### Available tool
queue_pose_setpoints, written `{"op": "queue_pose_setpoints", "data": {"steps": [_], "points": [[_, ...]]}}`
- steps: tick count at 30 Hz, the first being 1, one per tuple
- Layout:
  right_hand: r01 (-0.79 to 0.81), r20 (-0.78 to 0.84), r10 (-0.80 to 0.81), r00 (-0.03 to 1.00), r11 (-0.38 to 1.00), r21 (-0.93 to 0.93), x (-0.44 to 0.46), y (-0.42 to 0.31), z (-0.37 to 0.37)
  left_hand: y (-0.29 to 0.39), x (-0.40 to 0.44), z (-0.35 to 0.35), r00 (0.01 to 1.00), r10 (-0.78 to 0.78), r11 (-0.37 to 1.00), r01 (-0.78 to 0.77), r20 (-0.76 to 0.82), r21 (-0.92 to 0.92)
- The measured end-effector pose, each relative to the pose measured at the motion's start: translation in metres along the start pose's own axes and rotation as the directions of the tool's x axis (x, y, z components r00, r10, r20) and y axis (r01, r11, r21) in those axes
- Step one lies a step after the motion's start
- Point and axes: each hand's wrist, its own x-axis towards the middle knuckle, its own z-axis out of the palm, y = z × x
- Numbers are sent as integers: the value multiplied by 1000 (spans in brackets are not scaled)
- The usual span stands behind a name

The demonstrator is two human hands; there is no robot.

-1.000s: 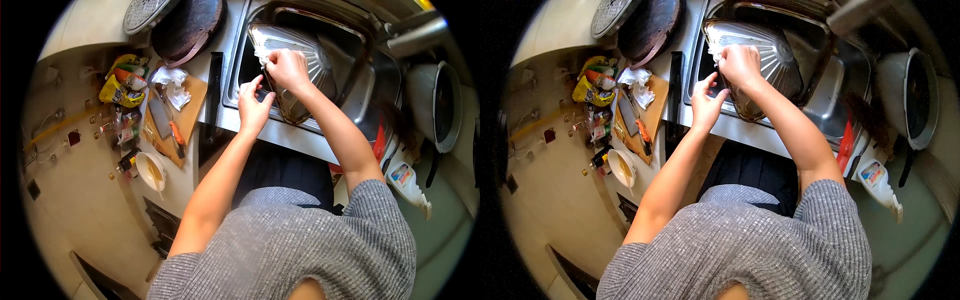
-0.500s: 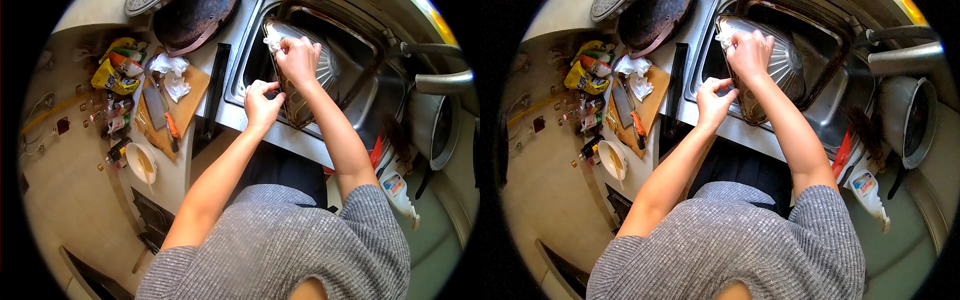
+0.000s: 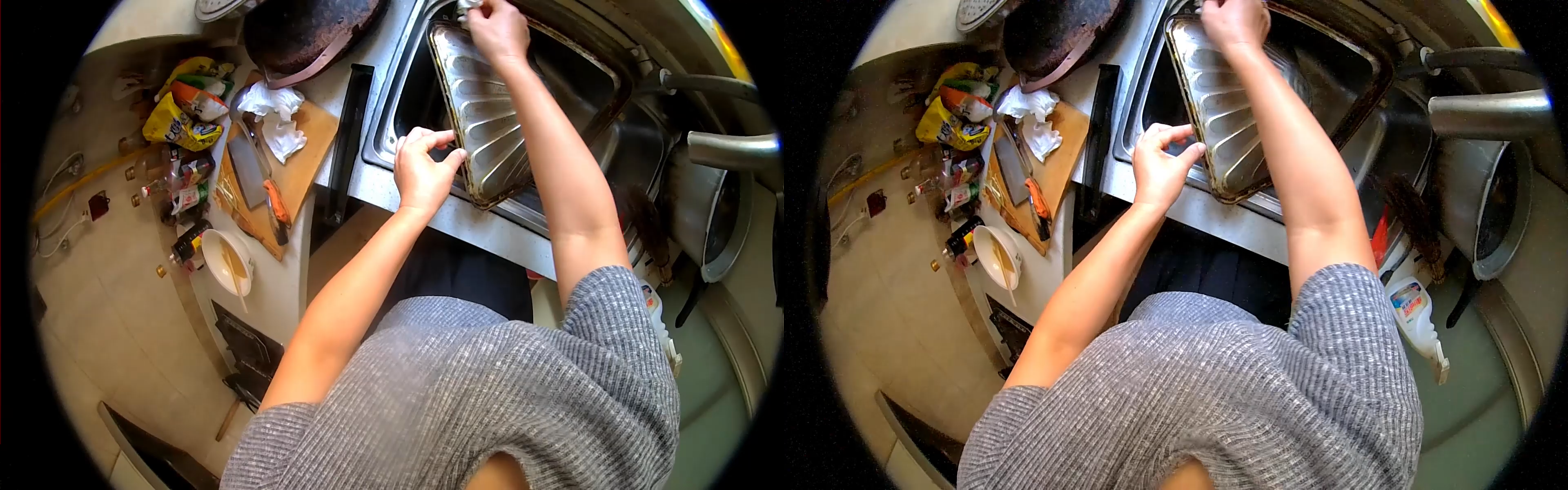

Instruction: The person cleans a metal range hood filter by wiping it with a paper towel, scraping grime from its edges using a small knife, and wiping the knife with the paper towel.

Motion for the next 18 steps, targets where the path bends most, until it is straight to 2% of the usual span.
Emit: {"op": "queue_pose_setpoints", "data": {"steps": [1,2,5,6,8,11,14,15,17,18], "points": [[-72,61,69,996,996,45,-1,-4,-11,0,-1,0,1000,2,1000,-2,-3,0],[-44,85,42,996,999,20,0,1,-15,-1,-2,1,1000,25,1000,-25,-8,4],[34,203,-98,974,954,297,-1,61,0,-1,0,0,997,73,997,-73,-14,16],[-40,289,-79,954,922,386,-4,72,2,-2,-1,0,997,76,997,-76,-13,22],[-227,381,17,924,826,515,-21,44,-19,-3,-1,0,996,83,996,-83,-14,34],[-369,462,20,887,633,680,-30,39,-34,-1,-1,-1,995,94,993,-93,-12,67],[-477,600,1,800,607,636,-28,42,-42,-3,-1,0,996,92,995,-91,-17,46],[-505,636,57,770,663,552,-26,40,-45,-2,-2,0,998,56,998,-56,-8,28],[-541,670,64,740,649,535,-25,36,-45,-1,-3,0,1000,-16,1000,16,15,-9],[-558,687,67,724,643,525,-24,34,-46,-2,-4,1,1000,20,1000,-20,1,9]]}}
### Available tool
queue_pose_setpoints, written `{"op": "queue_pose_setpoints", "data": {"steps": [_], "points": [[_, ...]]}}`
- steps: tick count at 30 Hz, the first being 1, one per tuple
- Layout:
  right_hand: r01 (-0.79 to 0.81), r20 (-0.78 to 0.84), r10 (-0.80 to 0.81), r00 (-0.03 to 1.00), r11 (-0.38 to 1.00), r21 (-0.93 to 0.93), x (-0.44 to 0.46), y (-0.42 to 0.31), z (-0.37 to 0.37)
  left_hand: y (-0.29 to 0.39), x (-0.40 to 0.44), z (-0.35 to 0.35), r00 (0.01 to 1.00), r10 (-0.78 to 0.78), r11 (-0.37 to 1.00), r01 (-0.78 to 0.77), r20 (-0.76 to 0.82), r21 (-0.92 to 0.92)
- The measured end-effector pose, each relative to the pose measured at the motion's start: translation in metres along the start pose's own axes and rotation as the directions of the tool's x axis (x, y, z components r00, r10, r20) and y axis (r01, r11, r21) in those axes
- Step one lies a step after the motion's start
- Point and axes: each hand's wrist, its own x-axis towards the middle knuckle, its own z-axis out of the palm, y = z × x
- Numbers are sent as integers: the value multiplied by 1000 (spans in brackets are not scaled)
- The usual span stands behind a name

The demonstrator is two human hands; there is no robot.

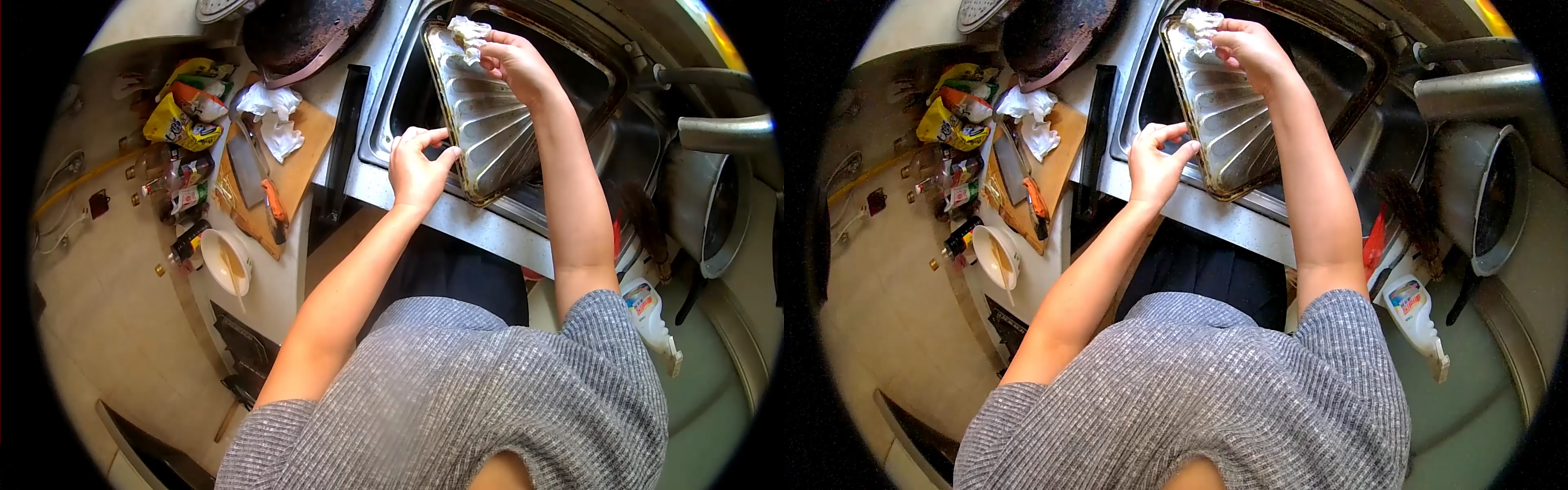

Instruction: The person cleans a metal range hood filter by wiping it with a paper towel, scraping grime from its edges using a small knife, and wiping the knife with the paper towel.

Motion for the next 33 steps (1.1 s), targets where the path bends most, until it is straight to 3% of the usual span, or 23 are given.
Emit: {"op": "queue_pose_setpoints", "data": {"steps": [2,4,5,8,9,14,18,20,22,24,28,32,33], "points": [[-24,88,6,996,978,205,-2,-3,0,-3,1,1,997,71,997,-70,-27,37],[-79,215,-31,976,871,484,-11,-5,-1,-1,1,-1,1000,7,1000,-7,-3,21],[-129,321,-55,946,841,525,-13,0,-8,1,0,-1,1000,-23,1000,23,11,13],[-28,106,-19,994,906,422,-51,9,-5,2,0,-2,999,-44,999,44,29,9],[23,-66,3,998,923,384,-76,1,10,1,1,-2,999,-39,999,38,22,14],[142,-325,-70,943,969,203,-194,51,-7,-14,6,3,1000,15,997,-13,27,-80],[43,-637,-16,771,999,28,-309,75,-5,-25,11,1,998,48,999,-48,34,8],[30,-744,141,653,977,212,-359,93,2,-28,14,-2,996,82,986,-86,32,139],[66,-814,84,575,987,149,-400,136,3,-26,15,-3,987,159,970,-159,14,186],[14,-868,201,455,972,232,-433,176,9,-20,12,-5,987,160,970,-161,23,179],[76,-907,379,184,915,397,-467,247,22,-24,8,-6,991,134,972,-137,28,189],[83,-955,293,-37,954,289,-480,308,17,-16,0,-11,987,142,968,-154,76,197],[8,-964,253,-79,967,254,-485,324,12,-13,-1,-13,986,144,966,-158,81,206]]}}
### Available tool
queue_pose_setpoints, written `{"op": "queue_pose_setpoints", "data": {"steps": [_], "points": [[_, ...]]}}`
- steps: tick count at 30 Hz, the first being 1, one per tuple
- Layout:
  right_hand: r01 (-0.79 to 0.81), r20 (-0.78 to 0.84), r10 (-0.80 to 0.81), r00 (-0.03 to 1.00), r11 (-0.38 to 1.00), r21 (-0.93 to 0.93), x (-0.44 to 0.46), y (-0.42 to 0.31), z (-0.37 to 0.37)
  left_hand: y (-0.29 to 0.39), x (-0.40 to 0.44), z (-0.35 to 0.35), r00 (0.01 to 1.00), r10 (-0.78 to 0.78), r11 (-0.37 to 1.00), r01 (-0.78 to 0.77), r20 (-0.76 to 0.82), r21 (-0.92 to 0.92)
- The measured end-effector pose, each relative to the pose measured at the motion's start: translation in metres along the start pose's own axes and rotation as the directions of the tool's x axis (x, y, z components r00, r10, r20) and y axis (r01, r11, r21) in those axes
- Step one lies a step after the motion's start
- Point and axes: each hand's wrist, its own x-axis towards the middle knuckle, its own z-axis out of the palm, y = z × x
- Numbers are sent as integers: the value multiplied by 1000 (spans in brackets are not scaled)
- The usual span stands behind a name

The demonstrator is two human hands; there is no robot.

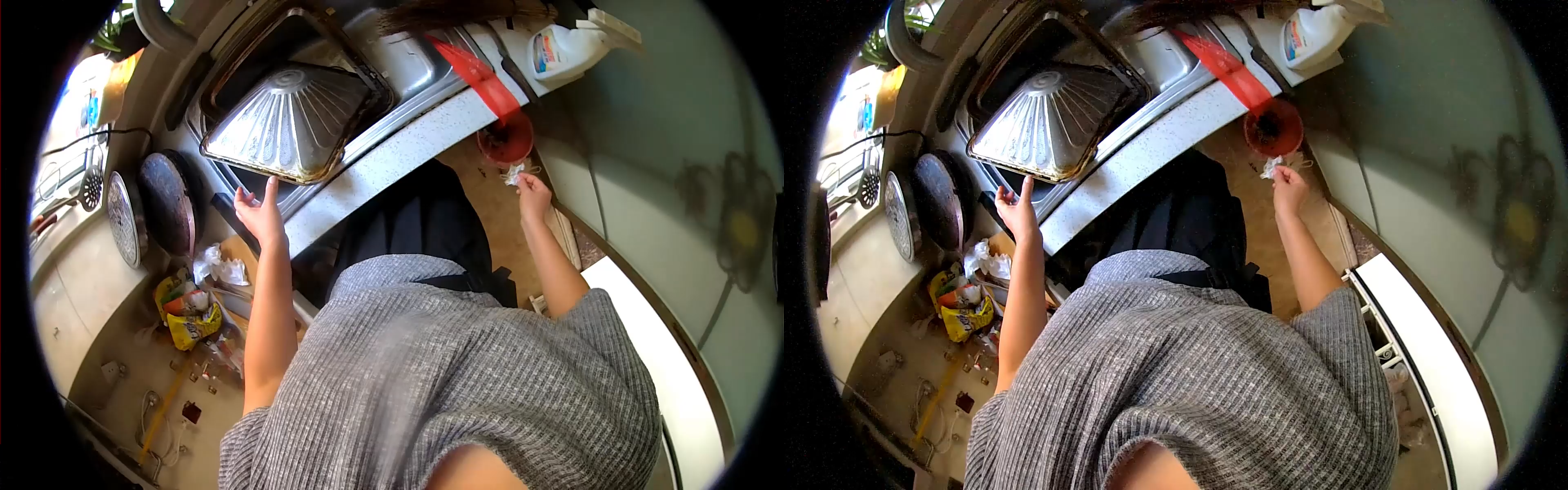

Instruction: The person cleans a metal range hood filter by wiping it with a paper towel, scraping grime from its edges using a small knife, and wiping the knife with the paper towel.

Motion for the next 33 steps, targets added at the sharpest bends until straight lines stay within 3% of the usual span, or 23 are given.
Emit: {"op": "queue_pose_setpoints", "data": {"steps": [3,4,7,8,9,11,13,14,15,17,20,26,30,33], "points": [[-64,-101,34,994,948,-312,24,7,-12,9,1,-7,1000,-5,1000,5,0,13],[-276,-100,262,960,944,-180,27,0,-12,12,2,-10,1000,-13,1000,13,-5,13],[-347,-124,328,937,917,-197,43,-11,-14,11,4,-17,999,3,1000,-2,-37,20],[-35,-10,34,999,944,-327,50,-4,-17,10,4,-18,999,2,1000,-1,-50,7],[220,59,-213,975,912,-346,40,-22,-10,7,5,-19,998,0,1000,0,-67,-6],[672,196,-648,736,667,-321,4,-102,10,1,2,-21,996,-49,998,45,-81,-52],[907,321,-861,396,311,-283,-12,-163,34,0,-5,-23,991,-77,997,74,-105,-38],[933,356,-884,303,199,-300,-22,-193,45,-5,-8,-22,989,-87,995,80,-122,-61],[929,391,-878,277,142,-341,-26,-212,55,-6,-10,-23,985,-119,990,109,-122,-89],[920,391,-881,268,113,-375,-8,-228,76,-10,-17,-26,978,-154,983,138,-138,-118],[860,350,-831,432,264,-436,28,-224,87,-15,-26,-35,965,-187,976,160,-184,-149],[700,384,-728,568,181,-691,53,-187,60,-41,-43,-45,935,-257,956,209,-246,-204],[681,419,-727,545,91,-727,63,-183,54,-60,-48,-27,938,-237,961,189,-252,-200],[660,440,-654,616,123,-741,74,-183,52,-37,-50,-17,949,-248,956,208,-195,-204]]}}
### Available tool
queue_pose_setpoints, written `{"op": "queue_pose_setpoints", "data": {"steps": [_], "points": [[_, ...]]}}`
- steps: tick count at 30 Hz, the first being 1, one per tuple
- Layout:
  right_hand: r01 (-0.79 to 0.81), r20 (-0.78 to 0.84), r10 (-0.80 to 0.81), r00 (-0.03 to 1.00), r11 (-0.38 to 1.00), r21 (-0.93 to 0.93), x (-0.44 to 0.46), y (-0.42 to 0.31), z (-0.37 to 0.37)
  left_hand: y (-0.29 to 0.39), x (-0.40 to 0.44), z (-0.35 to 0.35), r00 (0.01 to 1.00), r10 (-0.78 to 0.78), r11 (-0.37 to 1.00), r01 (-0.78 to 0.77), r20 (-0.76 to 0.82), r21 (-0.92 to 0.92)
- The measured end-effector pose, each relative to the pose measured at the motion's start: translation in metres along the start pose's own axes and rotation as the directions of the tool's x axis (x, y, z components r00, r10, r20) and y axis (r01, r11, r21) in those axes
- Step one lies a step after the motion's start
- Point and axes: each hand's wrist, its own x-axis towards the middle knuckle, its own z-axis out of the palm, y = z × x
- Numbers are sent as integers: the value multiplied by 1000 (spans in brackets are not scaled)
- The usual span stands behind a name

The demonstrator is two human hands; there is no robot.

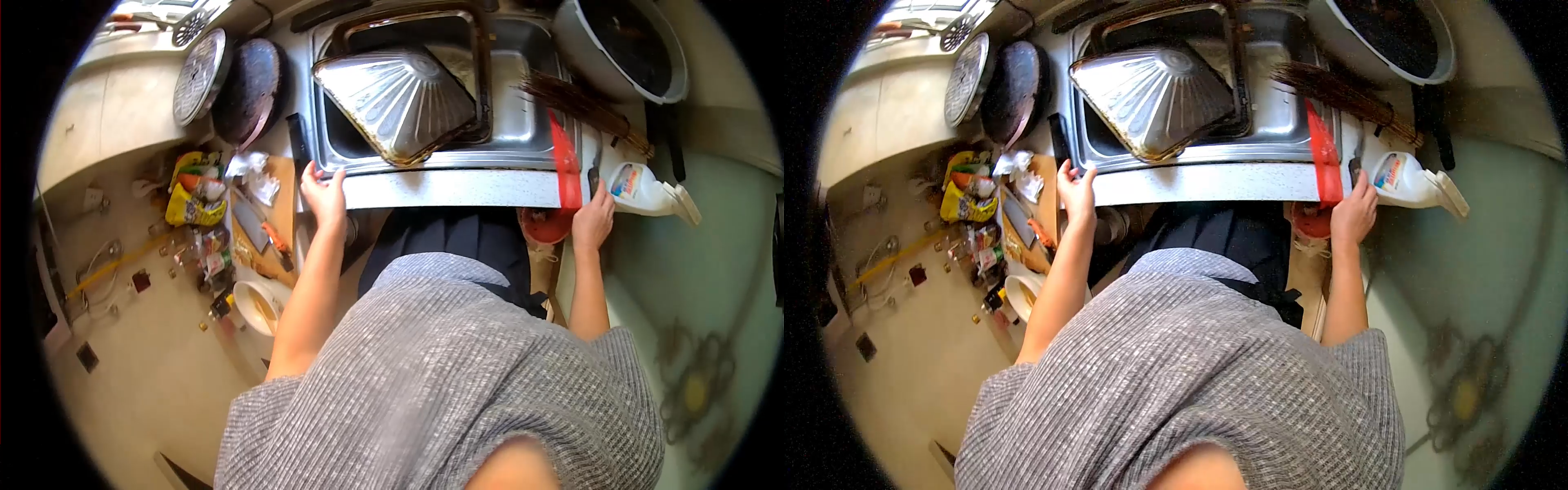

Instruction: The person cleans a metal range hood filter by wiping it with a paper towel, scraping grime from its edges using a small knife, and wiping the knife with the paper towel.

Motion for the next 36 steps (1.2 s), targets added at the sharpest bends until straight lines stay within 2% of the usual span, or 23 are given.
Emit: {"op": "queue_pose_setpoints", "data": {"steps": [4,5,8,11,14,15,16,18,22,23,26,28,32,36], "points": [[-35,65,29,998,994,107,-1,-3,-16,36,-14,6,999,43,994,-44,17,103],[-93,123,78,989,988,126,-4,-7,-25,34,-10,7,998,59,991,-62,27,121],[-154,155,128,980,973,173,-16,-15,-43,28,3,7,992,109,981,-117,59,156],[-131,112,114,987,979,159,-32,-19,-52,32,15,8,987,133,983,-143,91,119],[-177,187,151,971,975,131,-49,-27,-70,21,32,17,985,126,992,-125,122,-14],[-156,129,139,982,978,135,-57,-29,-74,19,38,19,985,108,994,-104,137,-36],[-167,143,142,980,968,185,-63,-37,-85,21,43,20,984,74,996,-64,160,-66],[-188,179,141,974,942,279,-74,-61,-108,21,51,23,979,110,991,-94,173,-98],[-74,255,-82,963,834,547,-74,-128,-125,17,64,37,969,122,973,-74,213,-217],[-225,429,-32,903,814,535,-68,-159,-136,15,66,41,969,132,967,-80,210,-242],[102,240,-341,909,740,665,-51,-222,-119,19,67,47,970,124,956,-61,210,-286],[-64,461,-298,836,780,622,-39,-265,-126,22,66,46,971,114,945,-41,208,-325],[-135,464,-364,807,652,746,-29,-299,-98,21,64,45,963,75,931,25,257,-365],[-136,515,-368,775,698,703,-19,-317,-94,14,62,54,954,77,906,55,291,-419]]}}
